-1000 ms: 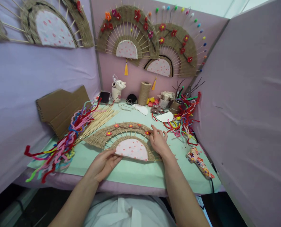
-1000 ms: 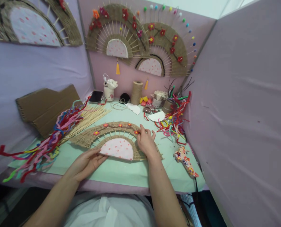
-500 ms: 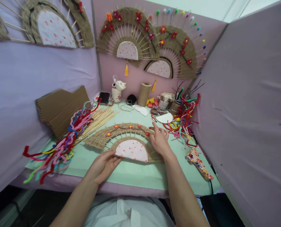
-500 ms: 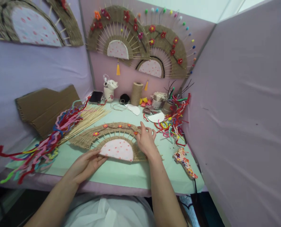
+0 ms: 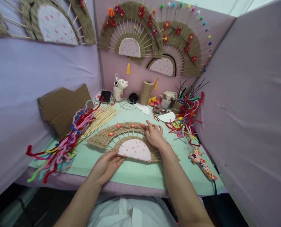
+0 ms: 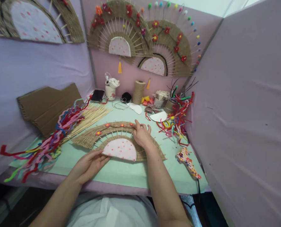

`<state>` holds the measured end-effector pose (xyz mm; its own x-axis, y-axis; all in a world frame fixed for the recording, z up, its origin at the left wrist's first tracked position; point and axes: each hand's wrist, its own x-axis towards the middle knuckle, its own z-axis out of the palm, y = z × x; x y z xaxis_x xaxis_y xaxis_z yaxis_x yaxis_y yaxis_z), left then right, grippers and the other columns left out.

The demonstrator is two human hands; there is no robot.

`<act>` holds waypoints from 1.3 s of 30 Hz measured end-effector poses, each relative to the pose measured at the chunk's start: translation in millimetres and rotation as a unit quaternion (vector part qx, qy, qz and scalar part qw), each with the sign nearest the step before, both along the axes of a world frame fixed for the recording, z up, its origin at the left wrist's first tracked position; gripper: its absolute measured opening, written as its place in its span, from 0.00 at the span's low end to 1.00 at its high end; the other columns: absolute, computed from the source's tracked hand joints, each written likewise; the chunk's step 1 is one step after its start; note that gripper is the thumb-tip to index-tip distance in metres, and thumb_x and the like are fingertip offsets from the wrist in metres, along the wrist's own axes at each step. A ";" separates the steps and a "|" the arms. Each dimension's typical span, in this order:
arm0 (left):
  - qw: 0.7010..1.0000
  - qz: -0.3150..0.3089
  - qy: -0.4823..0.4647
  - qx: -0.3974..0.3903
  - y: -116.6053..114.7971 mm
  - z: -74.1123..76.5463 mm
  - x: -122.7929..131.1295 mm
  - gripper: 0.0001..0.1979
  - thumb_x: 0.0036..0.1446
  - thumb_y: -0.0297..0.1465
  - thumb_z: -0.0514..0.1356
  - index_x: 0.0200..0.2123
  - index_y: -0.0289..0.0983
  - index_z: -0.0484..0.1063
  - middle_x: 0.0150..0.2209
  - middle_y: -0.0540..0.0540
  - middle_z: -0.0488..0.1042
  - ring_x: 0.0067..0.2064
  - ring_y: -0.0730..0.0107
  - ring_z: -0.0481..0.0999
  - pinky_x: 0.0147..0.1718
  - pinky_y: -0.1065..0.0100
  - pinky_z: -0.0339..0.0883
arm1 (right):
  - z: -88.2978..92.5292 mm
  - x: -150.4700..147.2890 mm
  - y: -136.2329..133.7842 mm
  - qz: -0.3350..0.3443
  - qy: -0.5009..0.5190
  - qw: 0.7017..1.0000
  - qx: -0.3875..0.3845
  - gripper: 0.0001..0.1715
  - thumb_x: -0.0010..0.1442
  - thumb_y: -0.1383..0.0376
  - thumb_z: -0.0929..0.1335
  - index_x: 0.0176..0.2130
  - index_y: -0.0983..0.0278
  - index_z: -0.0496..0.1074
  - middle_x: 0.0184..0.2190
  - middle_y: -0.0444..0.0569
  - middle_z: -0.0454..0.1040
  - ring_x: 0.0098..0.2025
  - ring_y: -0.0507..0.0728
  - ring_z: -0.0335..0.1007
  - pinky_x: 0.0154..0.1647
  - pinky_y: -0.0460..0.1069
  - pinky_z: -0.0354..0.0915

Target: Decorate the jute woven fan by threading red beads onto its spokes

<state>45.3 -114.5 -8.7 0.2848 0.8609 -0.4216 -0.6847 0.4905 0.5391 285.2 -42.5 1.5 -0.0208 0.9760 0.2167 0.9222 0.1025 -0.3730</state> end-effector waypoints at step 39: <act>1.000 -0.010 -0.015 0.011 -1.2 -2.4 -2.4 0.04 0.52 0.19 0.60 0.27 0.30 0.73 0.36 0.38 0.79 0.42 0.62 0.79 0.51 0.60 0.71 | 13.0 8.8 -19.7 -0.040 0.038 0.998 -0.012 0.30 0.60 0.68 0.55 0.61 0.65 0.60 0.49 0.55 0.77 0.60 0.60 0.60 0.62 0.63 0.40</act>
